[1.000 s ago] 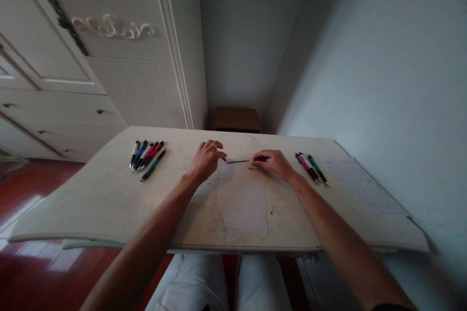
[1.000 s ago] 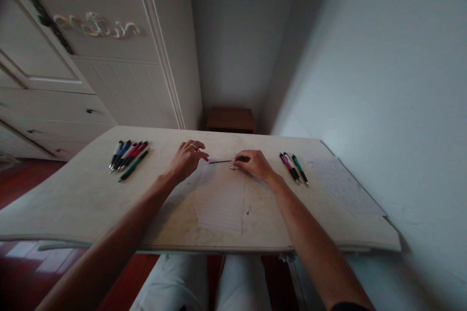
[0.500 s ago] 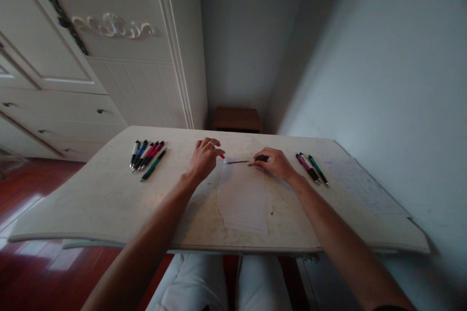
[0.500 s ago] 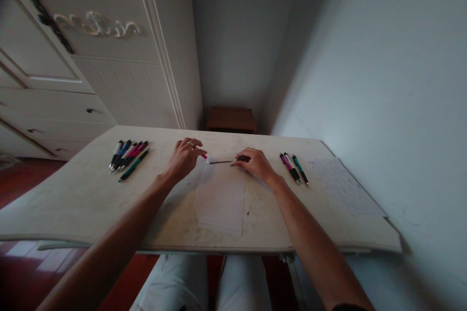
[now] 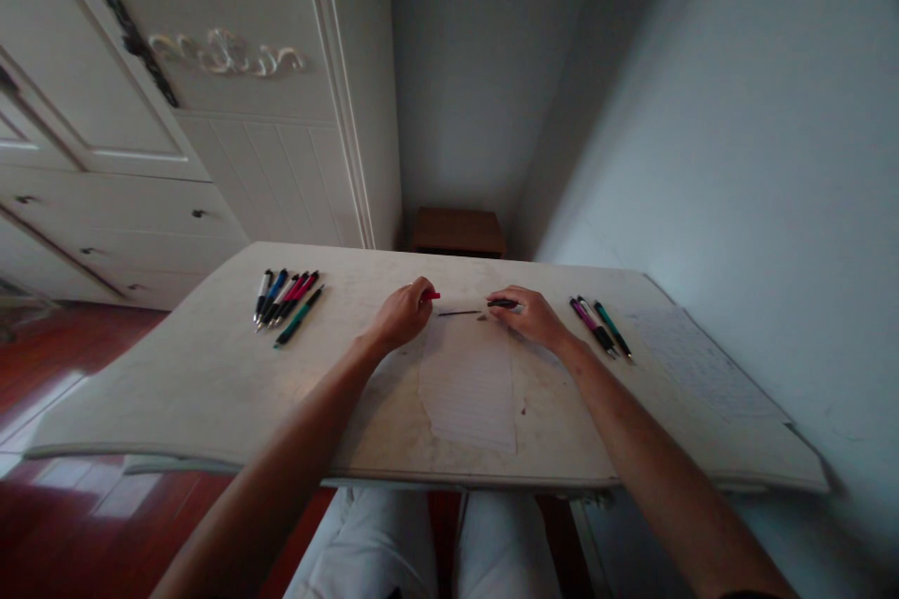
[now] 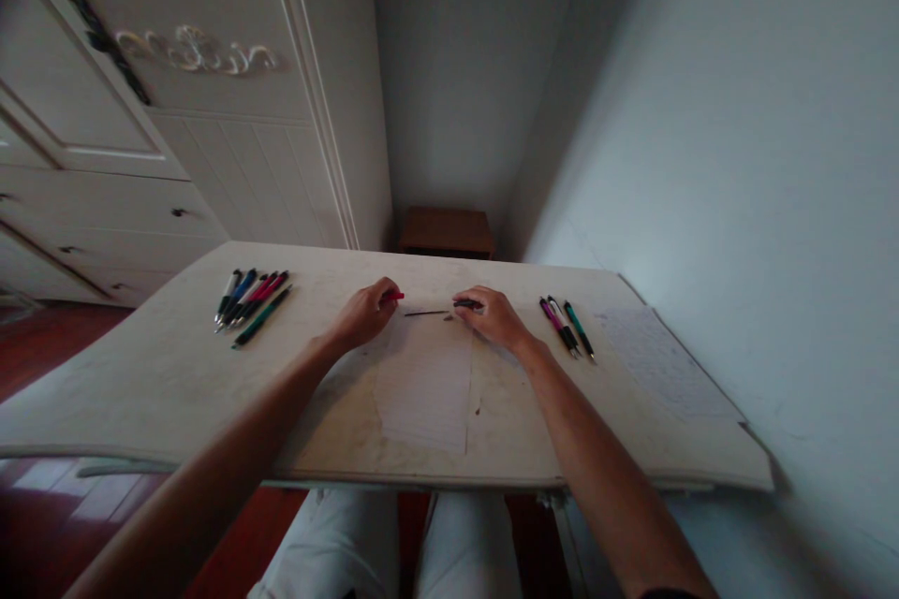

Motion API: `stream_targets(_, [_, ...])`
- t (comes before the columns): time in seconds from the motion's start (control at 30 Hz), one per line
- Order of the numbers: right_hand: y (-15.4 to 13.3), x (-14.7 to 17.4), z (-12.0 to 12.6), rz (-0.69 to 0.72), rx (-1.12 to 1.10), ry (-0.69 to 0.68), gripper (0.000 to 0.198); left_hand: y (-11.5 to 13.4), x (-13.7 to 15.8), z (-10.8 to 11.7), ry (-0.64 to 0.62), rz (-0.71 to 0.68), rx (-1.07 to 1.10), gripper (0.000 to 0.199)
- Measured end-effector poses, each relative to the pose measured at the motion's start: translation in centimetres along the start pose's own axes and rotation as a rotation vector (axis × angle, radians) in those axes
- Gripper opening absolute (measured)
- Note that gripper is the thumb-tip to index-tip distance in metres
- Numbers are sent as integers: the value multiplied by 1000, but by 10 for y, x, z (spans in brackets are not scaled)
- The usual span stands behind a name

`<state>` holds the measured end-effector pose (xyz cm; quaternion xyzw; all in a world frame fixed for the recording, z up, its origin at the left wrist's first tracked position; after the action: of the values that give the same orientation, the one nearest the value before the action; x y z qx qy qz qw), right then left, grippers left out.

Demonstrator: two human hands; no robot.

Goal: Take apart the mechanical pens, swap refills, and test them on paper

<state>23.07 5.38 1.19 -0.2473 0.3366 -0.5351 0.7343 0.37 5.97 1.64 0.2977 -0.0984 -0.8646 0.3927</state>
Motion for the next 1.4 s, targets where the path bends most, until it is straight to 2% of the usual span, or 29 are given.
stream_targets(0.13, [3, -1, 0, -18, -11, 7, 18, 1, 1, 1, -48, 16, -7, 13])
stream_targets(0.33, [10, -2, 1, -87, -68, 42, 16, -4, 5, -7, -184, -53, -7, 18])
stream_targets(0.63, [12, -2, -1, -111, -108, 18, 15, -7, 5, -6, -171, -67, -9, 18])
stream_targets(0.97, [18, -3, -4, -136, -55, 32, 22, -1, 4, -10, -74, -145, 42, 19])
stream_targets(1.2, [16, -1, -7, -137, -45, 34, 19, 8, 4, -19, -122, -137, -8, 24])
stream_targets(1.4, [16, -1, -6, -120, -50, 49, 16, 9, 3, -19, -124, -117, -30, 23])
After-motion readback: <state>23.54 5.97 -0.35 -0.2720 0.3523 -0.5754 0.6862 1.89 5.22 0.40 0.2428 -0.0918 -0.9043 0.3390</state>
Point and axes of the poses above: each hand's wrist, its own x-axis away from the middle knuckle, its own z-axis out of the back of the hand, y = z × x, the point moved 6 cm from there along -x, towards the middle knuckle, and after that the axes turned 15 degrees about -z, right-handed, at the moved point
